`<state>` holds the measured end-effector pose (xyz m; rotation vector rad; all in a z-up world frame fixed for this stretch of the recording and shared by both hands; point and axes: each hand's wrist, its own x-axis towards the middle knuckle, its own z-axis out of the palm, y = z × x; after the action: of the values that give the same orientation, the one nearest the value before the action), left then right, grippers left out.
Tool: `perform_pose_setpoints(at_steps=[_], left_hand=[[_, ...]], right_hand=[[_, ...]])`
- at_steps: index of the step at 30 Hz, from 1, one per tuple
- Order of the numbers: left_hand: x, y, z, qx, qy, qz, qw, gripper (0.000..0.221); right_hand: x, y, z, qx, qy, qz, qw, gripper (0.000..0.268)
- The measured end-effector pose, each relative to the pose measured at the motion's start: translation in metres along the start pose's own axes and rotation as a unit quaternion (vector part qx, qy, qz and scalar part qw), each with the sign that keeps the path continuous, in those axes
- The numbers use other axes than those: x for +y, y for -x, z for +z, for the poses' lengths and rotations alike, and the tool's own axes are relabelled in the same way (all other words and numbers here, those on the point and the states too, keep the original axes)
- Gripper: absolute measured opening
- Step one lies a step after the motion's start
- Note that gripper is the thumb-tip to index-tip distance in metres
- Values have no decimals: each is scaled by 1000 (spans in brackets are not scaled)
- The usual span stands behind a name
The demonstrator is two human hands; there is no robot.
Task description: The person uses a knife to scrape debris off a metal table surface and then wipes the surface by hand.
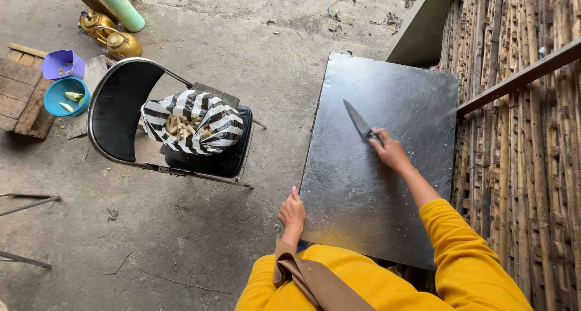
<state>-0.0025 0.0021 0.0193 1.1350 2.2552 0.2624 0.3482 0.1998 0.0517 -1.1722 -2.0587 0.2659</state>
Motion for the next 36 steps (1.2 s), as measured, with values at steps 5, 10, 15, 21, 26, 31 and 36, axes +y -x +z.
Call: perform_pose_setpoints(at_steps=[5,10,15,21,26,31,36], left_hand=[[-1,-1,1,-5,-12,-6,1000,71],[3,-5,-2,-5,1,-2,1000,70],[-2,0,0,-14,-2,-9,1000,71],[1,-2,-1,-14,7,-9,1000,70],[-2,0,-2,-25,8,0,1000,73],[2,-1,-5,-22,19,-2,1000,71],[-5,5,-1,-31,22,-3,999,71]], right_hand=[[-12,-10,11,47,-82,534,840,28],[-1,-39,21,-87,-33,177,980,33],[3,-33,37,39,78,430,899,31],[0,-26,19,-192,153,149,958,45],[-6,-6,-7,-60,161,429,887,34],[-4,8,-28,-171,123,264,941,42],[-21,26,-31,-6,101,393,914,35]])
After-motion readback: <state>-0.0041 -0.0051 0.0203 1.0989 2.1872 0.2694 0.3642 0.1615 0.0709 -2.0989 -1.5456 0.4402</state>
